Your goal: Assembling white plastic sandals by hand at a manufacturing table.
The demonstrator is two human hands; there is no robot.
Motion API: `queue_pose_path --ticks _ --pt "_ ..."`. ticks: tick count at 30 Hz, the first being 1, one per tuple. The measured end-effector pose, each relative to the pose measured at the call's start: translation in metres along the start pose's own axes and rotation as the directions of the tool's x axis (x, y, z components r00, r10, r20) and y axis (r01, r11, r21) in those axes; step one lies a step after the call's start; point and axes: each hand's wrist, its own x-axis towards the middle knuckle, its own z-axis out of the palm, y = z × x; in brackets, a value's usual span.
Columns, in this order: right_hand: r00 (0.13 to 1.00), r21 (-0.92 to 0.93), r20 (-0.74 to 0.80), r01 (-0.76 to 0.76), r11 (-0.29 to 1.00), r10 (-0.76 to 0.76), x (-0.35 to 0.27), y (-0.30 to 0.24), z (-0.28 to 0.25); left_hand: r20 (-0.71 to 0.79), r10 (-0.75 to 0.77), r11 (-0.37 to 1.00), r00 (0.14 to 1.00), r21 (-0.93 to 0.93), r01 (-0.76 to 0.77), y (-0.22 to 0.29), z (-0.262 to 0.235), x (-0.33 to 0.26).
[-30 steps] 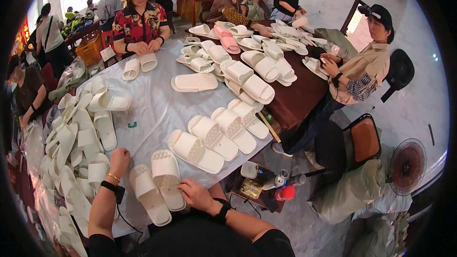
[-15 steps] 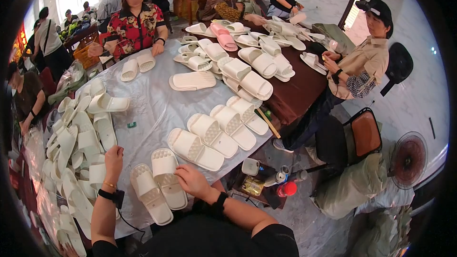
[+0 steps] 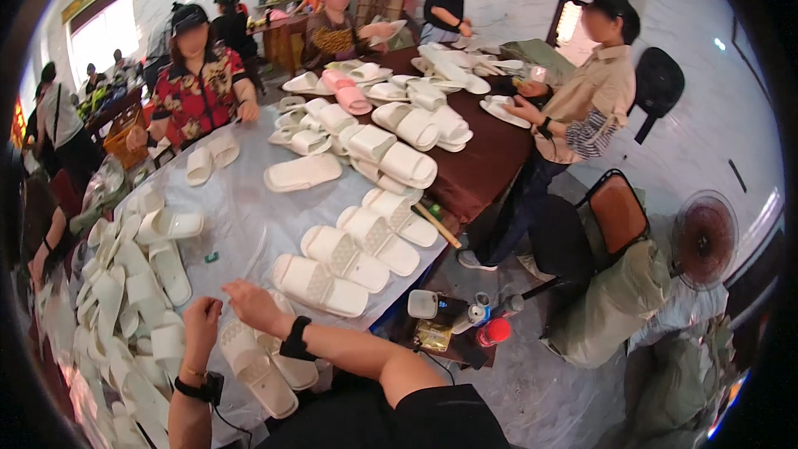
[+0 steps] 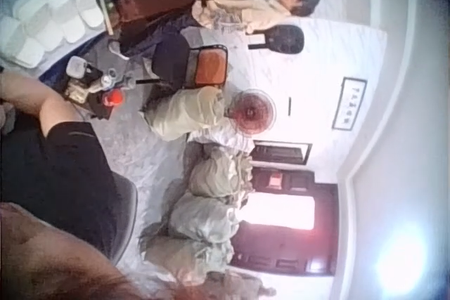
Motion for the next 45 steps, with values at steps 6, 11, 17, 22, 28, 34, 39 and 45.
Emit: queue_pose_path --ticks 6,11,17,22,28,34,39,45 --pt "0.978 -0.013 0.193 -0.078 0.997 0.079 0.004 0.013 0.009 0.015 -0.053 0.991 0.998 -0.122 0.054 -0.009 0.006 0.005" --pt "0.976 0.200 -0.015 -0.212 0.957 0.219 0.016 0.015 -0.004 -0.025 -0.088 0.943 0.996 -0.324 0.075 -0.001 0.005 0.017" --pt "0.971 0.311 0.036 -0.237 0.920 0.238 0.018 0.005 0.001 0.035 0.116 0.985 0.993 -0.135 -0.110 -0.025 0.026 0.033" --pt "0.958 0.377 0.081 -0.284 0.882 0.274 0.006 0.008 -0.003 0.347 0.147 0.972 0.926 0.120 -0.200 -0.055 0.036 0.037" --pt "0.905 0.444 0.231 -0.424 0.789 0.357 -0.001 0.019 -0.021 0.408 0.051 0.875 0.911 0.423 -0.238 -0.069 0.039 0.044" --pt "0.865 0.579 0.265 -0.496 0.647 0.427 -0.001 0.016 -0.041 0.299 -0.066 0.805 0.952 0.579 -0.126 -0.086 0.042 0.057" --pt "0.827 0.595 0.185 -0.524 0.609 0.531 -0.001 0.023 -0.056 0.175 -0.110 0.743 0.978 0.668 -0.036 -0.089 0.043 0.059" --pt "0.829 0.581 0.231 -0.537 0.611 0.509 -0.005 0.017 -0.056 0.167 -0.028 0.846 0.986 0.529 -0.066 -0.090 0.047 0.049"
